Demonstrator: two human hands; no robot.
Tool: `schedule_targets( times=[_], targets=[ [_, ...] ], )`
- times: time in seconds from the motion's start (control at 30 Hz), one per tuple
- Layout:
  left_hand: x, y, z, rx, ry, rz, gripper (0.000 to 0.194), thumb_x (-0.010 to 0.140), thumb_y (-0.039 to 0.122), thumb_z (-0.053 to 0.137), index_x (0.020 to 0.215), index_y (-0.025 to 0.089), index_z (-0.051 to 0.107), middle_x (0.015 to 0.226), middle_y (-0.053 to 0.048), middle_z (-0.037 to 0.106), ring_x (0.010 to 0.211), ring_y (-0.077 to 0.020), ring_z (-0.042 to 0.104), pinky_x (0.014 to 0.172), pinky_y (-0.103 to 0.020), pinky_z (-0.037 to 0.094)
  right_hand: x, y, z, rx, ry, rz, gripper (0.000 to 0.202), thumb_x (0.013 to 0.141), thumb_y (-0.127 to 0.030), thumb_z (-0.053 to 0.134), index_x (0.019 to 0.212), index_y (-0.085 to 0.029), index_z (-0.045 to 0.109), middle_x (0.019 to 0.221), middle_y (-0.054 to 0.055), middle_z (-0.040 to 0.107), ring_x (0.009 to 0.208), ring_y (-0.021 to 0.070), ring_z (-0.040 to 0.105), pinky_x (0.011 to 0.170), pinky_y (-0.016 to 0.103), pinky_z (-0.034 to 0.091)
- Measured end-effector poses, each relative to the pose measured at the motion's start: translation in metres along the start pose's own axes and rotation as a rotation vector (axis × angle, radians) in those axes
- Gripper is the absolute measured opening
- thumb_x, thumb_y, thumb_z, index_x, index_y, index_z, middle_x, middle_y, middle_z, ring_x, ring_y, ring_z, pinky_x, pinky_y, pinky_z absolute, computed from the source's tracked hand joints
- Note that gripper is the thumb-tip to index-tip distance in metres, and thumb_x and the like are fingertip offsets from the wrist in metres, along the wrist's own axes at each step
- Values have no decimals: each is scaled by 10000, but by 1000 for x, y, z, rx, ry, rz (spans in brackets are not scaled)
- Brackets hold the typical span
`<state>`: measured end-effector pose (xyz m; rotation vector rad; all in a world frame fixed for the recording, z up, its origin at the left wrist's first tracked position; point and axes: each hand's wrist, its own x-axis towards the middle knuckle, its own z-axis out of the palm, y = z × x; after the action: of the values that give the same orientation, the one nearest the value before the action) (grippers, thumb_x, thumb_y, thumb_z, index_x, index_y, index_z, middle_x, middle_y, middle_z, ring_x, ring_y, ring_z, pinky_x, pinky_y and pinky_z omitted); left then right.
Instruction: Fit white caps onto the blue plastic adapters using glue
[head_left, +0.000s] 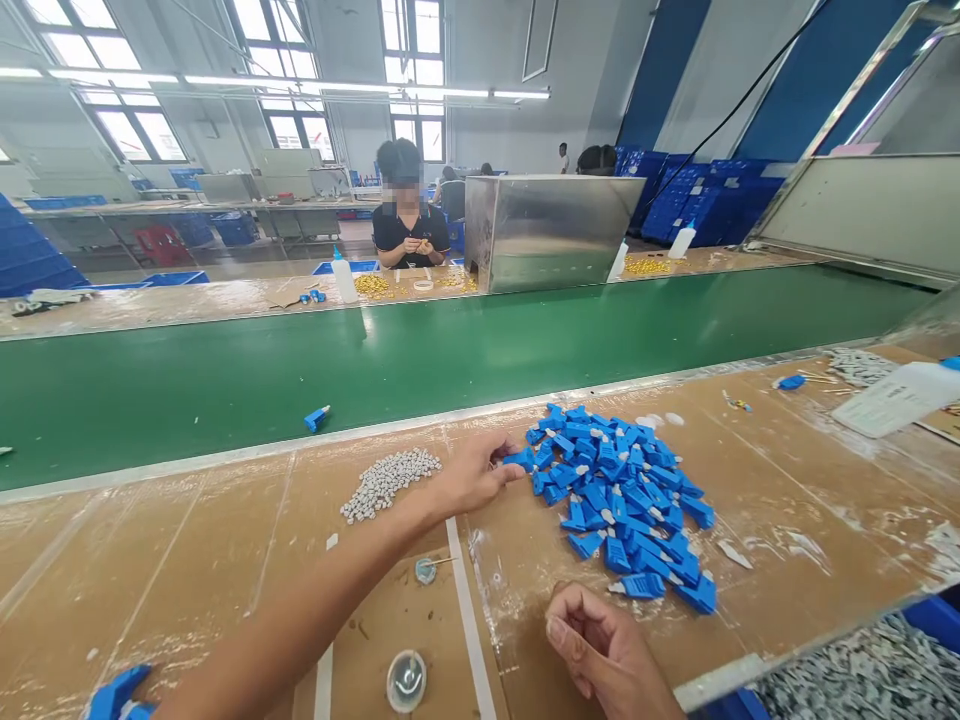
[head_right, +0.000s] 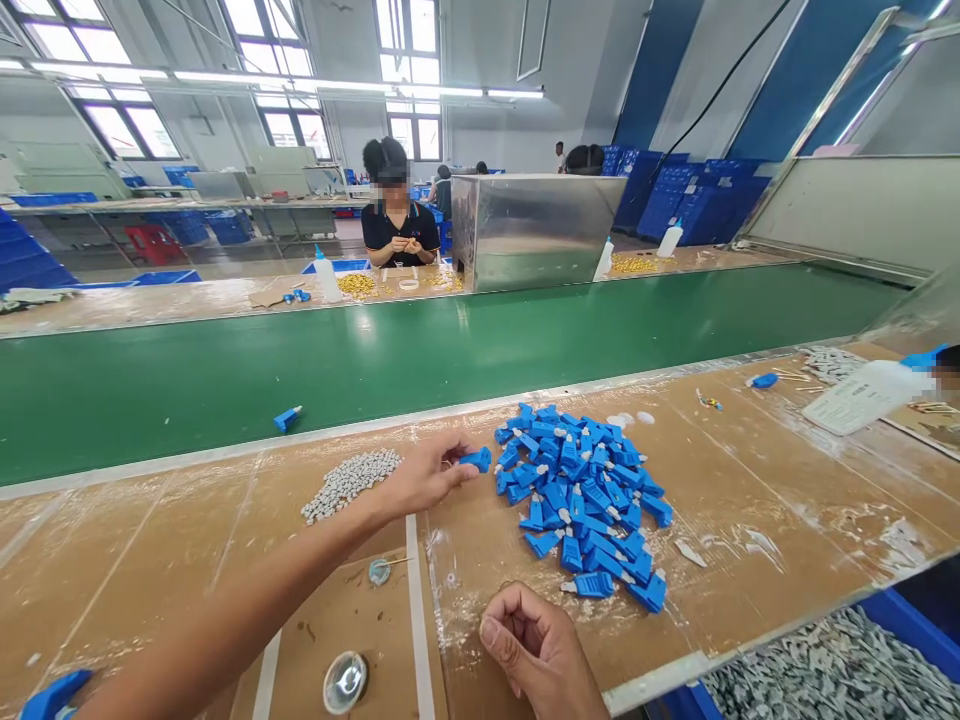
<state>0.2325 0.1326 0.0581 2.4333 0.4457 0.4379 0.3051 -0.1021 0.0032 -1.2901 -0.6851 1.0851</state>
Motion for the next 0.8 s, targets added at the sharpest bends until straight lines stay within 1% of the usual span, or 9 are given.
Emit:
schedule_targets(
  times=[0.1,0.2,0.33,0.4,0.5,0.57,0.63,0.7,0.8],
  targets=[
    [-44,31,-17,-251,25,8,174,893,315,666,1008,185,651,953,-49,694,827,-168,633,728,-272,492,-1,-20,11,105,66,2,440,800,-596,740,945,-186,671,744,13,578,545,109,451,429,190,320],
    [-86,61,-30,-441,25,11,165,847,305,733,964,193,701,916,-60,688,820,-183,631,740,-293,483,-1,-39,27,197,50,-31,592,780,-632,742,1184,-213,634,898,60,638,614,135,535,449,204,429],
    [-122,78,-38,-488,-27,-17,106,866,255,702,952,206,740,919,-88,694,885,-219,632,833,-347,474,-5,-45,52,188,-32,-21,491,790,-549,778,1122,-202,678,852,50,650,589,135,554,461,223,487],
    [-138,80,-35,-657,39,-122,152,836,259,742,979,207,736,948,-85,695,902,-217,633,835,-341,478,-12,-42,62,121,-9,-61,365,814,-470,786,1064,-216,702,859,55,678,660,165,617,529,246,535],
    [-161,80,-23,-1027,256,-417,345,801,309,789,1118,211,693,1061,-88,701,872,-185,648,790,-302,494,-19,-34,71,-108,92,-302,234,848,-298,777,1071,-264,712,976,69,704,839,223,683,712,329,593],
    [-174,82,-11,-1200,335,-551,368,848,361,743,1172,200,677,1036,-88,720,815,-161,652,759,-280,495,-18,-28,74,-334,142,-578,306,830,-152,773,1102,-280,717,1044,77,708,933,252,684,800,392,597],
    [-185,85,1,-1303,352,-565,320,884,373,702,1139,180,704,965,-80,735,813,-157,652,777,-274,499,-16,-22,79,-511,151,-858,437,786,-27,771,1145,-270,714,1081,81,718,979,268,682,838,438,599],
    [-192,87,12,-1376,401,-543,271,870,341,726,1081,173,736,949,-71,739,865,-162,652,817,-265,501,-15,-18,84,-607,123,-1041,564,737,70,763,1205,-236,689,1091,86,724,992,267,686,841,443,608],
    [-198,85,22,-1446,530,-561,235,862,316,738,1041,166,761,927,-58,734,876,-147,651,804,-221,497,-19,-14,89,-653,12,-1038,702,730,88,755,1338,-216,583,1155,105,696,1061,265,667,871,430,602]
  ],
)
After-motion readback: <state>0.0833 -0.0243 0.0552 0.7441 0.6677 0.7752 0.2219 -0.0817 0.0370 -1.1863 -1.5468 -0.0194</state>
